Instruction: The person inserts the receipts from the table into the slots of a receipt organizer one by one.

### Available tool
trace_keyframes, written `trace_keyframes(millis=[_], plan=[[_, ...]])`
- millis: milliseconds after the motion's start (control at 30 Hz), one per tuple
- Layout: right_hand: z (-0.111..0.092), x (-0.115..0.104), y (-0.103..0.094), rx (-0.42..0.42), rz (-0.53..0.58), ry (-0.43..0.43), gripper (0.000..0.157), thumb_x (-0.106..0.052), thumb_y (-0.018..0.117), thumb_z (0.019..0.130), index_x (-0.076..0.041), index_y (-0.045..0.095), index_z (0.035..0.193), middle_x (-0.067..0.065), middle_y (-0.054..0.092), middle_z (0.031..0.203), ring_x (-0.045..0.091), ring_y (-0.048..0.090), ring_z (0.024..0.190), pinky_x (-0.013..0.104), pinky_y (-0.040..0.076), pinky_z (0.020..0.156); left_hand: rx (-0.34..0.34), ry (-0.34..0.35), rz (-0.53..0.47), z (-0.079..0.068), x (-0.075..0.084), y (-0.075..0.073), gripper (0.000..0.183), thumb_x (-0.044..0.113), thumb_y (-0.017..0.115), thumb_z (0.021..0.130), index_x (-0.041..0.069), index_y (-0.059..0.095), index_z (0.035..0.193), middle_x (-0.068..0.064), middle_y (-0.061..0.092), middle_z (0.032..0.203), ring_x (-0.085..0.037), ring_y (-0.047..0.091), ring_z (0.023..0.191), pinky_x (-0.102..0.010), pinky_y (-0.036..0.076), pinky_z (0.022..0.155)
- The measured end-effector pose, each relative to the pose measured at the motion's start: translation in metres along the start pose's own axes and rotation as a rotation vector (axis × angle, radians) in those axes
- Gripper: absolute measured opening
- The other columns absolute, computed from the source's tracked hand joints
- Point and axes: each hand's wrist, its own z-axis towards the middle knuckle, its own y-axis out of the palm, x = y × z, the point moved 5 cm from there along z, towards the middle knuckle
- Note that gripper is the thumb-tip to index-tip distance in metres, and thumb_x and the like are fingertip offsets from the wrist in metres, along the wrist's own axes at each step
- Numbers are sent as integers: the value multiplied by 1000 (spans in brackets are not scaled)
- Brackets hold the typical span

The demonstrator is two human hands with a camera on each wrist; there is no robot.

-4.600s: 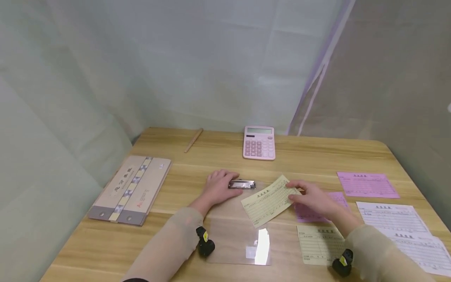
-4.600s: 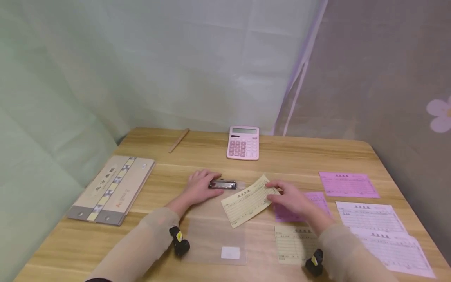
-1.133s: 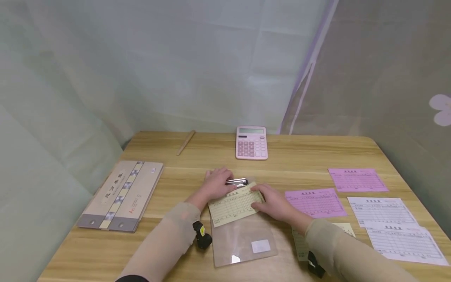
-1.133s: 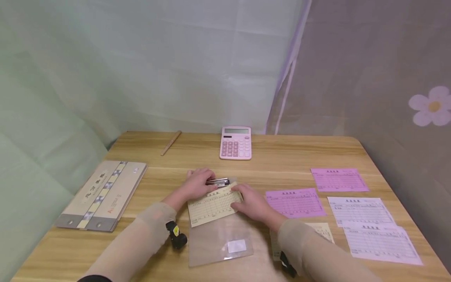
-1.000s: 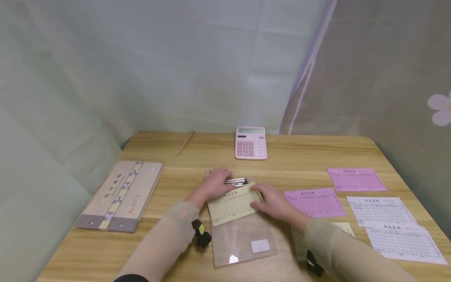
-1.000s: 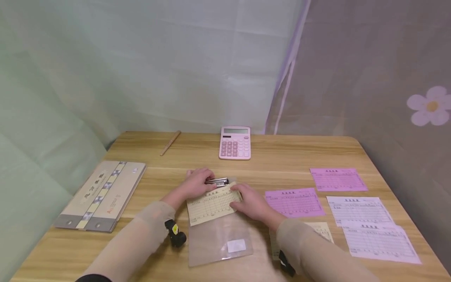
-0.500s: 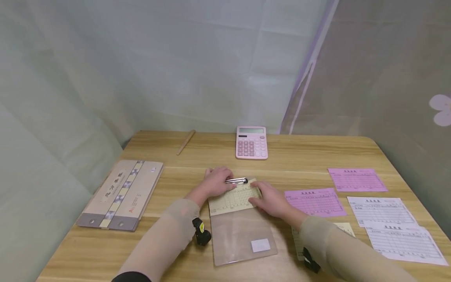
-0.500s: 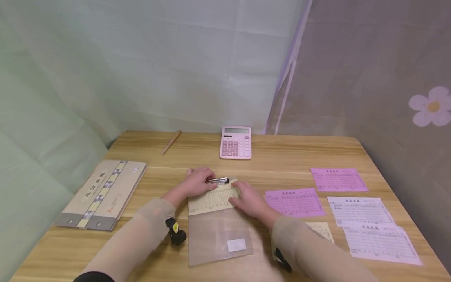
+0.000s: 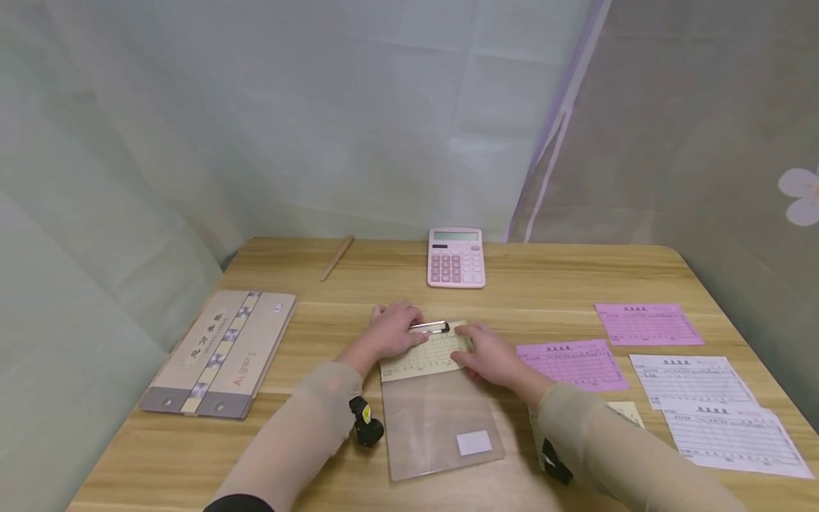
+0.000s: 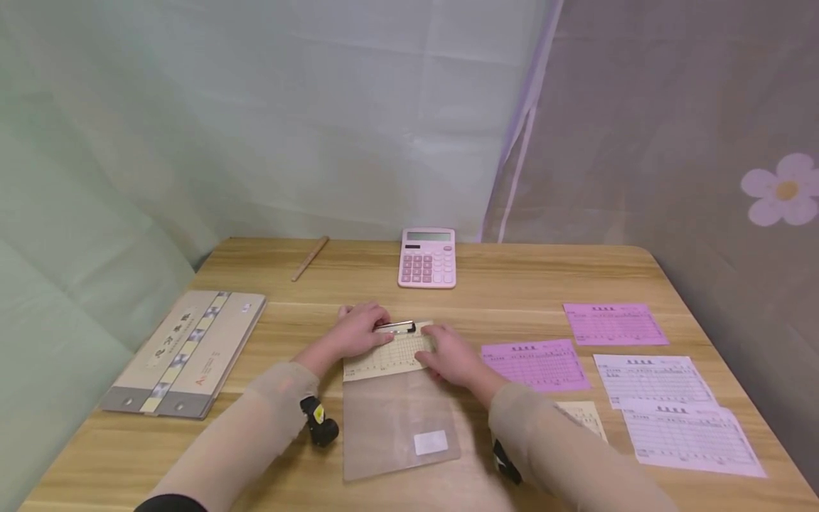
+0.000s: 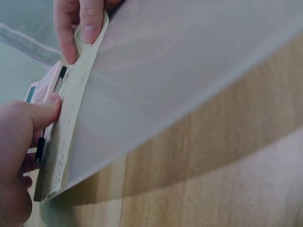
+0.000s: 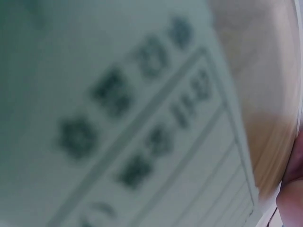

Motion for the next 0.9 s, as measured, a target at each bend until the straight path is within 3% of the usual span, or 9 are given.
trace_keyframes(millis=[267, 400, 600, 733, 833, 900], plan=[[2, 0, 0, -26, -10, 13, 60, -28, 68, 85, -3, 46, 135, 19, 49, 113, 11, 56, 48, 29, 47, 50, 16, 9, 9, -2, -1, 1, 31, 41, 65, 85, 16, 62, 102, 4, 56, 99, -18, 49, 96, -42, 26, 90], [2, -1, -2, -34, -45, 8, 62, -29, 69, 85, -3, 46, 136, 19, 49, 114, 10, 55, 49, 28, 47, 56, 15, 10, 5, -3, 0, 3, 36, 42, 63, 87, 14, 60, 109, 1, 55, 105, -20, 47, 100, -42, 27, 91], [0, -1, -4, -41, -78, 6, 66, -30, 71, 82, -1, 46, 135, 19, 49, 114, 12, 54, 52, 30, 47, 54, 17, 6, -12, -6, 0, 8, 40, 44, 60, 88, 14, 57, 115, 0, 53, 112, -23, 45, 108, -45, 28, 95], [-3, 0, -7, -31, -133, -23, 66, -33, 72, 81, -1, 48, 133, 18, 52, 116, 19, 59, 74, 36, 49, 70, 21, 10, -34, -8, -2, 9, 43, 46, 58, 88, 15, 55, 118, -1, 53, 117, -24, 44, 112, -47, 26, 97], [-9, 6, -15, -34, -89, -14, 65, -33, 71, 82, -3, 47, 134, 18, 51, 121, 29, 57, 99, 45, 46, 86, 31, 14, -69, -9, -5, 10, 45, 47, 58, 88, 14, 55, 119, -2, 53, 119, -25, 43, 113, -47, 24, 98], [-14, 12, -23, -34, -56, -5, 66, -33, 70, 82, -4, 46, 136, 18, 50, 122, 33, 54, 107, 50, 43, 90, 42, 15, -82, -10, -7, 9, 45, 47, 58, 88, 15, 55, 120, -2, 52, 120, -24, 43, 111, -45, 24, 97]])
